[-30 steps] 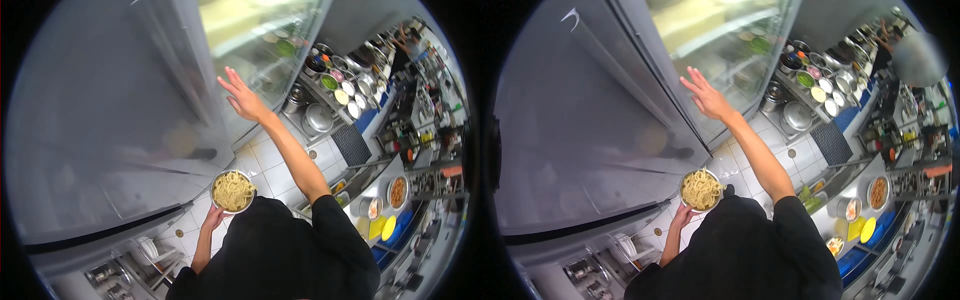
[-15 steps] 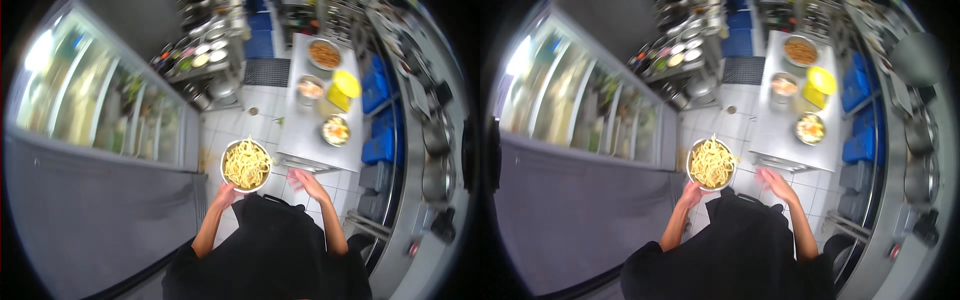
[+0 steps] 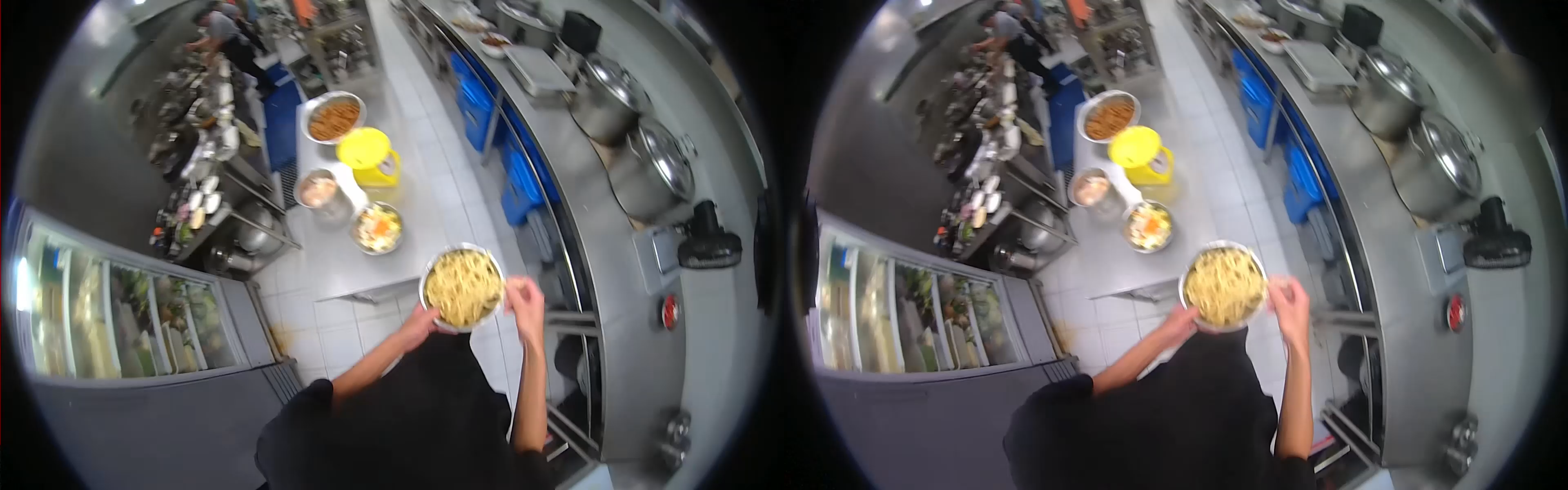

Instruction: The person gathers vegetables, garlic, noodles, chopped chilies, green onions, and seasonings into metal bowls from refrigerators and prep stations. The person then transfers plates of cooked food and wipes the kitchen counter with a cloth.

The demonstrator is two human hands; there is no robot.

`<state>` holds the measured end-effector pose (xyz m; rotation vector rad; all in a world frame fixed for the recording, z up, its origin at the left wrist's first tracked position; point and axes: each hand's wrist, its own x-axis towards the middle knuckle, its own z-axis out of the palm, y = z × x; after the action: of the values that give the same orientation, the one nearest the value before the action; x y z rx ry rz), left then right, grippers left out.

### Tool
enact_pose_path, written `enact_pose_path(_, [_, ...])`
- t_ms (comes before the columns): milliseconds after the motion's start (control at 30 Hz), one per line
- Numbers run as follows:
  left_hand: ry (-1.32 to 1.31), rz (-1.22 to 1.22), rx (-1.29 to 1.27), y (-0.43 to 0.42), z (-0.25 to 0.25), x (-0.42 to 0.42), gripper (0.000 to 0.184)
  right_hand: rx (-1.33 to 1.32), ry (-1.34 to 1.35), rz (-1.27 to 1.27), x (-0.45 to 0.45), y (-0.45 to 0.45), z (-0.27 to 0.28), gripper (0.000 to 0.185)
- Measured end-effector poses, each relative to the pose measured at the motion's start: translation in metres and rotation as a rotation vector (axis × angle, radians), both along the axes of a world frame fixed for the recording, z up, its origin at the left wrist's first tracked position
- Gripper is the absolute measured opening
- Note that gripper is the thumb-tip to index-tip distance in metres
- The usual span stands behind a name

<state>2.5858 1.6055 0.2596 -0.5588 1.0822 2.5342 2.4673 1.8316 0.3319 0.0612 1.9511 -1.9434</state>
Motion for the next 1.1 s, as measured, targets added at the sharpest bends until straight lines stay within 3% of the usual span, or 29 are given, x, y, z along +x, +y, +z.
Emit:
enact_pose_path(67, [0.082, 0.031, 0.015, 0.014, -0.018, -0.042, 0.053, 0.194, 0.331, -0.033, -0.042, -0.001, 0.016, 0.013])
enact_pose_path(100, [0.112, -0.018, 0.066, 0.018, -0.022, -0.068, 0.052, 0.375, 0.558, 0.046, -0.061, -0.011, 0.049, 0.015])
enact_pose_path(167, [0.12, 0.064, 0.046, 0.033, -0.007, -0.116, 0.048, 0.355, 0.709, 0.427, -0.107, -0.016, 0.057, 0.023])
enact_pose_path(233, [0.147, 0.142, 0.045, 0.037, 0.004, -0.163, 0.049, 0.563, 0.813, 0.666, -0.147, -0.028, 0.071, 0.026])
enact_pose_path(333, [0.152, 0.179, 0.066, 0.029, 0.004, -0.24, 0.05, 0.332, 0.661, 0.606, -0.241, -0.029, 0.092, 0.029])
enact_pose_path(433, [0.168, 0.2, 0.024, 0.012, 0.018, -0.298, 0.053, 0.335, 0.616, 0.41, -0.339, -0.034, 0.09, 0.028])
enact_pose_path(567, [0.118, 0.192, -0.103, -0.002, 0.042, -0.374, 0.059, 0.332, 0.64, 0.503, -0.442, -0.053, 0.074, 0.033])
enact_pose_path(667, [0.062, 0.237, -0.241, -0.005, 0.076, -0.426, 0.061, 0.25, 0.454, 0.599, -0.498, -0.068, 0.03, 0.042])
enact_pose_path(867, [-0.02, 0.342, -0.21, -0.017, 0.041, -0.52, 0.06, 0.125, 0.374, 0.42, -0.568, -0.102, 0.003, 0.051])
enact_pose_path(933, [-0.05, 0.312, -0.193, -0.031, 0.028, -0.56, 0.058, 0.042, 0.439, 0.425, -0.615, -0.107, -0.037, 0.051])
enact_pose_path(1033, [-0.038, 0.26, -0.217, -0.058, 0.014, -0.631, 0.057, -0.054, 0.246, 0.438, -0.69, -0.125, -0.059, 0.038])
enact_pose_path(1100, [-0.04, 0.22, -0.271, -0.082, 0.021, -0.685, 0.057, 0.093, 0.299, 0.413, -0.744, -0.15, -0.06, 0.028])
